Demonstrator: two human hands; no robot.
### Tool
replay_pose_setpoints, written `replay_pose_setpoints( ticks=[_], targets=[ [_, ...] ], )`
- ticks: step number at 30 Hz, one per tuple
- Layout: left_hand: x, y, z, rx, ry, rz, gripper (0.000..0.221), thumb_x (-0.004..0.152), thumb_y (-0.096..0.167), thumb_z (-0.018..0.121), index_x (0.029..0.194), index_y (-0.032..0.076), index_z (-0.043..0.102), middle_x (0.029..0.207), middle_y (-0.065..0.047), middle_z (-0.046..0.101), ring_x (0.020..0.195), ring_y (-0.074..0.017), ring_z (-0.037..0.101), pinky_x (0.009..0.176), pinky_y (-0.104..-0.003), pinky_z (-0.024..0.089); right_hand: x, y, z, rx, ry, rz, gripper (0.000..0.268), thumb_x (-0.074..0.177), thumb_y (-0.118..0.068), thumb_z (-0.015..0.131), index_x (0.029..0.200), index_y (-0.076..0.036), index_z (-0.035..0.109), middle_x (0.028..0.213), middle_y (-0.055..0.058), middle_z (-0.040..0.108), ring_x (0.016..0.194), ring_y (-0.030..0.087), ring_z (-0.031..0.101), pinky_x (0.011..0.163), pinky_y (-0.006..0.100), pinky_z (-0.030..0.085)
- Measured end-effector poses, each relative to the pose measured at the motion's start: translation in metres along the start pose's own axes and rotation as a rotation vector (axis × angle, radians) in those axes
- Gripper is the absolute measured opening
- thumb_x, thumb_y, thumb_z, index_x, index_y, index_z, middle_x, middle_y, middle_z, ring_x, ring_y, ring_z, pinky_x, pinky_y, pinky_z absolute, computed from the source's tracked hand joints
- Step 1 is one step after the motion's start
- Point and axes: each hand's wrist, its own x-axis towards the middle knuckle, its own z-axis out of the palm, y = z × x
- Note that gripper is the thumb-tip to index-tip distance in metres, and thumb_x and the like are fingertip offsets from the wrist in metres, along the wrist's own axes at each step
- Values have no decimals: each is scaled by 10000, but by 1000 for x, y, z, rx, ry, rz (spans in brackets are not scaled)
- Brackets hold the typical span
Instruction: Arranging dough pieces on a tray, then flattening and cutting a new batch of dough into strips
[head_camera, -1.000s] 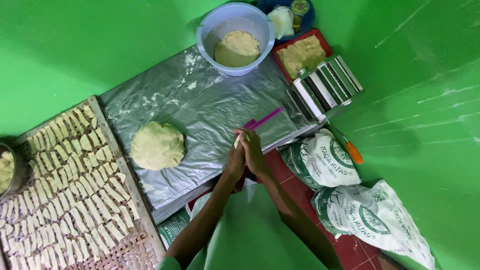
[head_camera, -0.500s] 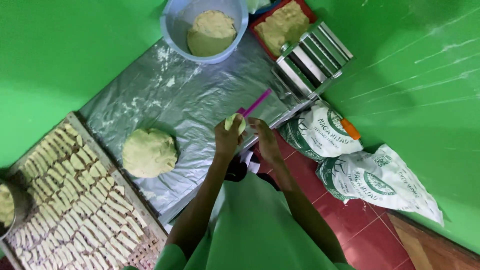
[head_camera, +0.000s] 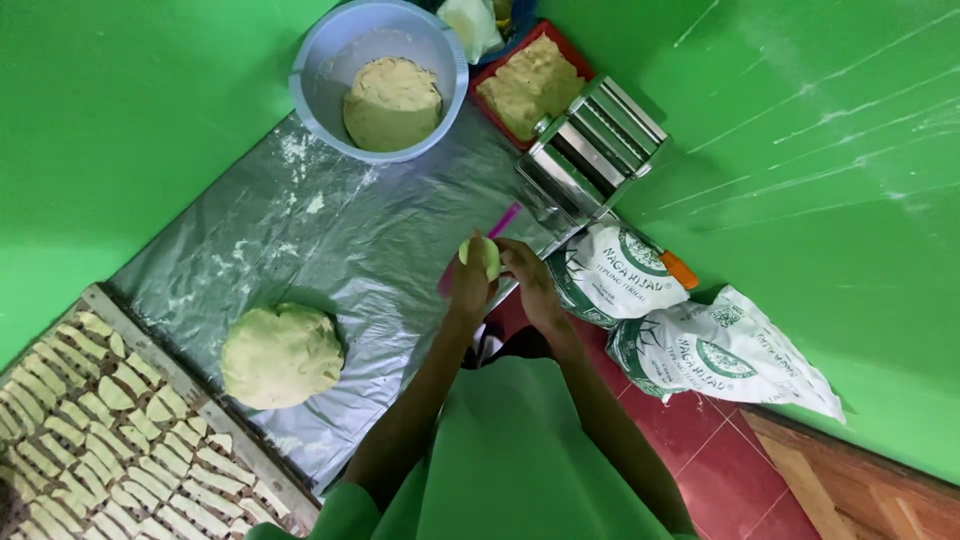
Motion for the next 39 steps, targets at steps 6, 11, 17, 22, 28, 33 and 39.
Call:
replay_pose_setpoints(
  ticks=[6,11,17,22,28,33,39],
  targets=[
    [10,1,6,-179,-29,-154,824,871,844,493,1088,55,594,816,-107,628,740,-227,648,650,-372,552,12,53,-10,-101,8,-186,471,995,-197,734,1381,31,591,1333,293,601,1183,452,644,896,495,581],
    [15,4,8,-220,-161,-148,851,887,651,612,1340,-64,515,1174,-256,603,1122,-378,652,901,-490,565,3,7,-1,-129,125,-337,294,1012,-109,690,1239,75,663,1264,290,606,998,405,705,789,468,613],
    [8,22,7,161,-147,222,548,902,610,674,730,91,639,635,-79,571,630,-181,566,612,-385,467,21,-7,-16,-283,219,-423,240,1057,-79,595,1183,110,670,1299,277,585,953,382,694,840,491,601],
    [3,27,3,137,-170,395,456,945,455,684,628,140,594,535,-1,499,544,-130,467,544,-318,388,32,19,-25,-263,310,-424,259,1064,-136,622,1247,37,680,1270,218,606,1190,373,652,974,486,527],
    [9,-2,5,149,-419,242,563,829,365,892,1280,102,682,1248,-145,687,1210,-326,657,1046,-515,502,41,22,-47,-292,398,-138,293,1073,-284,592,1216,-53,703,1175,192,698,1140,307,678,988,452,503],
    [25,-8,21,-199,-430,302,343,856,124,864,1137,-4,714,957,-141,747,898,-200,718,822,-447,595,18,-57,-19,35,307,-61,392,1039,-397,619,1072,-16,706,907,92,623,851,134,531,799,388,499],
    [12,18,9,-131,-432,381,53,926,15,696,975,-7,700,811,-97,697,785,-152,643,744,-371,547,25,-45,-8,-7,220,57,339,986,-394,718,957,-61,661,802,1,543,745,98,513,640,281,405]
  ],
)
